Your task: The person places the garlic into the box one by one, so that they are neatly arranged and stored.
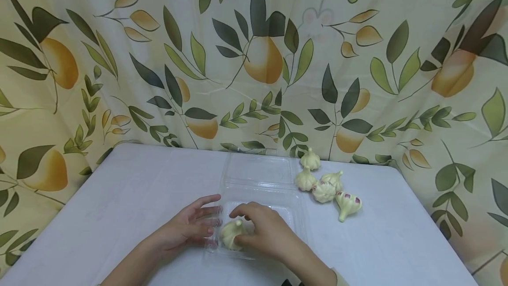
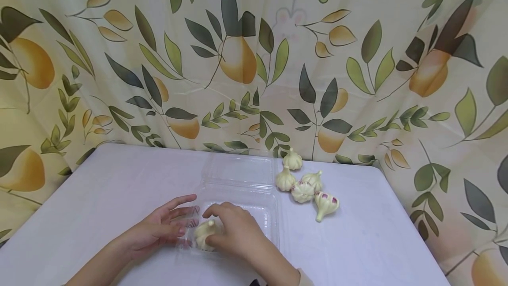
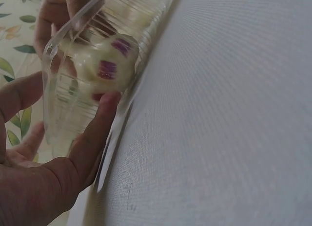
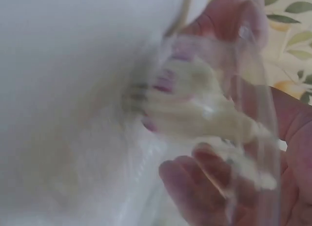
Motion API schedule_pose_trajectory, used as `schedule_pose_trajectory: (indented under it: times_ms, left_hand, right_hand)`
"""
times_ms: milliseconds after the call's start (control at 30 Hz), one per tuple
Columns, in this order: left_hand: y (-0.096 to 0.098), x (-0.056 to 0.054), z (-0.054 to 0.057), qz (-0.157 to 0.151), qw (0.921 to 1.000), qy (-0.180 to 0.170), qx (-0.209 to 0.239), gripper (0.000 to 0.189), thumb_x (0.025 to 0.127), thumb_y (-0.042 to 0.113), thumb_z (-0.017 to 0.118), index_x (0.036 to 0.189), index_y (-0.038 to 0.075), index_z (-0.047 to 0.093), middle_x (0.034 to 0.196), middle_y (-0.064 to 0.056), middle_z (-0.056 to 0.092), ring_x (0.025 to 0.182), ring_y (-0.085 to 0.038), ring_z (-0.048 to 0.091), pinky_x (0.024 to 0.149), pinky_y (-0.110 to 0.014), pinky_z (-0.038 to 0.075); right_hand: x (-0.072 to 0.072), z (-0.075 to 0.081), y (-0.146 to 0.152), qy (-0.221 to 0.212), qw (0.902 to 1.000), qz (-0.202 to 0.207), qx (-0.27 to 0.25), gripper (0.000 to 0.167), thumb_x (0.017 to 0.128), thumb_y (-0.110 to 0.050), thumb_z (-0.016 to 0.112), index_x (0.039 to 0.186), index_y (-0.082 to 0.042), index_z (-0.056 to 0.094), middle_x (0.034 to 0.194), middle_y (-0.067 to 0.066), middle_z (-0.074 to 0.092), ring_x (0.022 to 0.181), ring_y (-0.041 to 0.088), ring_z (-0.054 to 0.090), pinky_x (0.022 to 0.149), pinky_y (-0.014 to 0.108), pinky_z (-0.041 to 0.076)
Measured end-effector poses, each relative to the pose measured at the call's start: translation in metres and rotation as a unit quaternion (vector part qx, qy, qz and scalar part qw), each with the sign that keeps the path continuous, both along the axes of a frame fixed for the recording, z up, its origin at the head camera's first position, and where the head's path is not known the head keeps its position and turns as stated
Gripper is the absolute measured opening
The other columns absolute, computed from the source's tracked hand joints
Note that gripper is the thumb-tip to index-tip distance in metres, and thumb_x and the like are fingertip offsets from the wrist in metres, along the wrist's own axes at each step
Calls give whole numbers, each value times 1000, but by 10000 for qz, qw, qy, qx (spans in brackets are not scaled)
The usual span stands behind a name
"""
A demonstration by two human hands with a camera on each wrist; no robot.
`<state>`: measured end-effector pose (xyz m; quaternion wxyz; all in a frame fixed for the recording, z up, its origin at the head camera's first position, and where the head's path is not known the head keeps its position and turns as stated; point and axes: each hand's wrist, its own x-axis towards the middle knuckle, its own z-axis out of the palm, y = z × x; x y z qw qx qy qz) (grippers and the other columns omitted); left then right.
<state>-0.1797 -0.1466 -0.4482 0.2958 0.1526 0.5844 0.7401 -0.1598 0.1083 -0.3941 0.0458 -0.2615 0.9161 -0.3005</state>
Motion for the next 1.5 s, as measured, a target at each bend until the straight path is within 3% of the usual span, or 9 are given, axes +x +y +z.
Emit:
schedule_pose_trajectory:
  times_ms: [267,600,1100,1500]
  left_hand:
    - [1,0,-1,-22,10000,-6,20,82,92,1,65,158,11,18,160,-28,19,138,-39,39,93,-52,53]
    - [2,1,0,53,10000,-27,4,83,91,1,66,158,11,20,160,-27,19,137,-37,41,93,-51,54]
    - [2,1,-1,60,10000,-20,-26,82,91,1,66,158,12,21,160,-27,20,137,-38,41,93,-51,54]
    - [1,0,-2,22,10000,-40,62,81,91,1,65,158,13,20,160,-27,19,138,-38,40,94,-53,53]
  right_hand:
    - [2,19,37,-37,9995,-200,-221,46,81,-23,82,124,-25,65,123,-9,65,111,23,63,78,34,57]
    - [1,36,83,620,9938,-925,-41,51,76,-22,86,123,-25,66,122,-10,66,109,20,64,77,32,58]
    - [-2,42,139,1054,9823,-1407,647,50,76,-23,87,122,-22,66,126,-1,67,107,24,65,73,37,58]
    - [-1,35,162,1184,9762,-1587,885,54,75,-23,87,125,-20,65,126,5,66,107,28,65,75,43,57]
